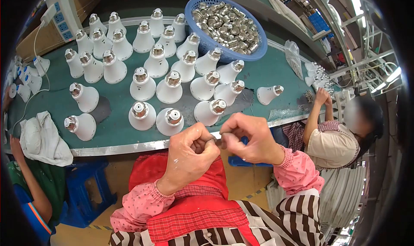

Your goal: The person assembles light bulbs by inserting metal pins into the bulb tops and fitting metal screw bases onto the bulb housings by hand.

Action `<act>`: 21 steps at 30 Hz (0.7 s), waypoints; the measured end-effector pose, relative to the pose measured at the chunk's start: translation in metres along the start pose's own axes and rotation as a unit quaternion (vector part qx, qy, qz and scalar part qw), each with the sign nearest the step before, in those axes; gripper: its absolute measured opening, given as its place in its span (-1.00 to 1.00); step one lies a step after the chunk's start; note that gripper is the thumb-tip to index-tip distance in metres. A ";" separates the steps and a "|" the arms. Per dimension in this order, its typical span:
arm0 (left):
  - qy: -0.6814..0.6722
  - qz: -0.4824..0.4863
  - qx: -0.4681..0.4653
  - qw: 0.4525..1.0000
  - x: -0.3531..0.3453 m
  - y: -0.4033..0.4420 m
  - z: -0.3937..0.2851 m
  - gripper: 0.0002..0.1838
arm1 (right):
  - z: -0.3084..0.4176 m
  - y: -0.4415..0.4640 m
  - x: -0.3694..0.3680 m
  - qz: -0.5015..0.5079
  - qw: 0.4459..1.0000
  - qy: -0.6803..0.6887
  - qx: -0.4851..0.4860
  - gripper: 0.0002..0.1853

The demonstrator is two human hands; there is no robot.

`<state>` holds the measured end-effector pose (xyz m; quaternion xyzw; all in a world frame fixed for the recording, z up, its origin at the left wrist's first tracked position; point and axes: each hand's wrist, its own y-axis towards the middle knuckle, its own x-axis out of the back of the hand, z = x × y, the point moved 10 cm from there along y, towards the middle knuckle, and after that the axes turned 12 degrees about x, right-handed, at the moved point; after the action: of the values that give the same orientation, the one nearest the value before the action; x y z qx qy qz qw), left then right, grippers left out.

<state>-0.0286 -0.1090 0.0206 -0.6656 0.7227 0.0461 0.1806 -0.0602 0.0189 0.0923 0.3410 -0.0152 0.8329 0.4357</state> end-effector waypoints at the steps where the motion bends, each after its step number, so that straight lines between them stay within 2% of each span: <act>1: 0.013 -0.006 0.001 1.000 0.004 0.000 0.003 -0.86 | -0.005 -0.004 0.000 -0.002 0.999 0.026 -0.031 -0.91; 3: 0.006 -0.001 0.019 1.000 0.009 0.000 0.008 -0.89 | -0.015 -0.013 0.004 -0.005 0.992 0.078 -0.096 -0.93; 5: -0.034 0.022 0.055 0.998 0.011 0.000 0.014 -0.94 | -0.001 -0.018 -0.014 0.151 0.982 0.056 -0.102 -0.89; 7: -0.049 0.019 0.050 0.997 0.008 -0.001 0.011 -0.90 | 0.003 -0.021 -0.013 0.117 0.990 -0.016 -0.084 -0.86; 10: -0.049 0.031 0.049 0.997 0.000 -0.002 0.012 -0.89 | 0.004 -0.017 0.001 -0.041 0.999 -0.006 -0.028 -0.85; 13: -0.054 0.041 0.045 0.997 -0.002 -0.003 0.013 -0.89 | 0.006 -0.014 -0.009 -0.009 1.000 -0.013 -0.006 -0.84; 17: -0.022 0.028 0.040 0.999 0.000 -0.005 0.009 -0.89 | 0.008 -0.009 -0.013 -0.015 0.999 -0.034 0.032 -0.84; 20: 0.006 0.011 0.019 1.000 0.001 -0.003 0.012 -0.89 | 0.019 -0.003 -0.017 0.010 0.989 -0.120 0.087 -0.83; 21: 0.023 0.004 0.019 1.000 0.001 -0.002 0.012 -0.89 | 0.029 -0.001 -0.021 0.024 0.970 -0.194 0.146 -0.83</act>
<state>-0.0246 -0.1069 0.0092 -0.6602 0.7299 0.0183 0.1764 -0.0353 -0.0049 0.1024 0.5559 0.0144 0.7539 0.3499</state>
